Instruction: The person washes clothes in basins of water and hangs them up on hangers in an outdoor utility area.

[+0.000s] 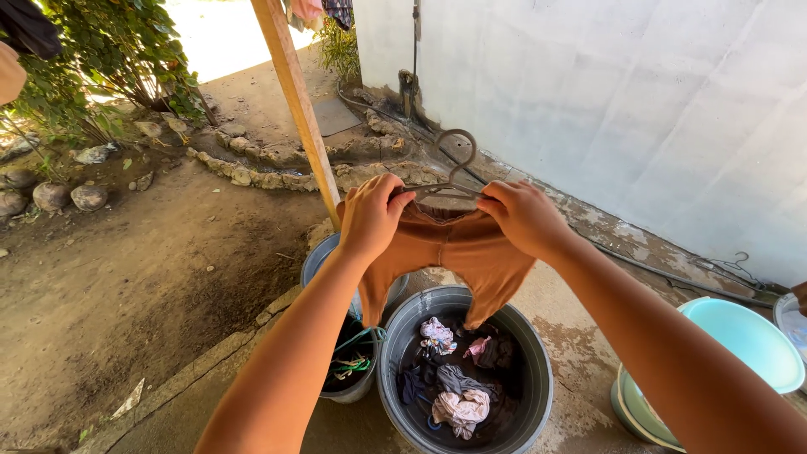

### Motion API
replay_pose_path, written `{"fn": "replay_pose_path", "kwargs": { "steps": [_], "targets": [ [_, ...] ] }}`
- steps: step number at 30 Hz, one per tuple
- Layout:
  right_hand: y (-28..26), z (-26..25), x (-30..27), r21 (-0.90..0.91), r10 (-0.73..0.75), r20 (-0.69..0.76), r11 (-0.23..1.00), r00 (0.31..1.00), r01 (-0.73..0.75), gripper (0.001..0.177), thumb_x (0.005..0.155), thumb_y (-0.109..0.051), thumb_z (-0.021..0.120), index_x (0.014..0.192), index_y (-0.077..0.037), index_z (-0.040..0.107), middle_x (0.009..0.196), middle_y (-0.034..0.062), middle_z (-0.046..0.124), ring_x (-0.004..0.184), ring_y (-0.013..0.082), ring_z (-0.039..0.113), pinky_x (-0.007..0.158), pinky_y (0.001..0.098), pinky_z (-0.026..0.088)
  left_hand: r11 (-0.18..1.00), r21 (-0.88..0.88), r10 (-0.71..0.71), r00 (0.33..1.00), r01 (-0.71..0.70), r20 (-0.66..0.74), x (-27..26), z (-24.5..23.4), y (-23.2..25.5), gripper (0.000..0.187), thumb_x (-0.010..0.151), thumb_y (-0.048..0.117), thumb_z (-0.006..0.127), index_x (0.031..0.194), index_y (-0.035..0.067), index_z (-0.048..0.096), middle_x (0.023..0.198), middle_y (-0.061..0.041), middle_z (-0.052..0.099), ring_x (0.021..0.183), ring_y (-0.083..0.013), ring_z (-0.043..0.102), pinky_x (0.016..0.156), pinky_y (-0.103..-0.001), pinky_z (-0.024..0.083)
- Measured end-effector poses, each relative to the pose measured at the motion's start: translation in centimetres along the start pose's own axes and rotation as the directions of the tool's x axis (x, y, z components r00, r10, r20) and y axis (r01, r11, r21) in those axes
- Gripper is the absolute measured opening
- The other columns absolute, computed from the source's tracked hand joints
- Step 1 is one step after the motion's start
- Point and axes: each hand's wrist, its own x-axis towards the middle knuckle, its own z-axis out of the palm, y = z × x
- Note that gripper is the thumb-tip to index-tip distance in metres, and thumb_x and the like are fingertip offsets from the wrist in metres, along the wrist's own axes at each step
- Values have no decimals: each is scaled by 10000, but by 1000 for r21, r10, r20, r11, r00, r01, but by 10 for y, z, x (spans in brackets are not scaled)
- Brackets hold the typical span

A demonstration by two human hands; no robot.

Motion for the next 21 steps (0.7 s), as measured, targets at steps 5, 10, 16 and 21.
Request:
{"fn": "replay_pose_path", "kwargs": {
  "steps": [5,10,16,21],
  "targets": [
    [-5,6,5,41,29,-53,999,998,-27,208,1015,-248,611,1030,-44,645,966,129,692,991,358,646,854,479,493,997,-28,-68,994,70,86,3,-5,-4,263,951,346,714,1039,110,639,998,-61,698,998,-301,638,915,-441,426],
    [-15,15,7,95,43,-107,995,993,-33,174,1006,-204,606,1028,-35,640,981,126,688,982,362,646,812,487,483,998,50,-30,993,24,113,11,-9,2,344,890,341,757,1152,145,653,1133,-77,645,1142,-314,551,976,-481,393],
    [-21,22,11,127,24,-140,992,990,-6,135,972,-159,626,1011,-33,655,992,124,694,987,365,644,807,477,484,992,107,45,988,-61,149,10,5,15,355,882,296,738,1195,153,651,1166,-44,662,1189,-293,549,1011,-502,381],
    [-20,18,12,148,61,-56,988,997,-52,189,973,-223,644,1047,-52,678,989,125,698,970,347,660,830,458,499,994,66,76,994,-82,77,8,18,11,149,967,246,663,1049,124,689,1016,-56,696,1056,-296,628,928,-451,453]
  ]
}}
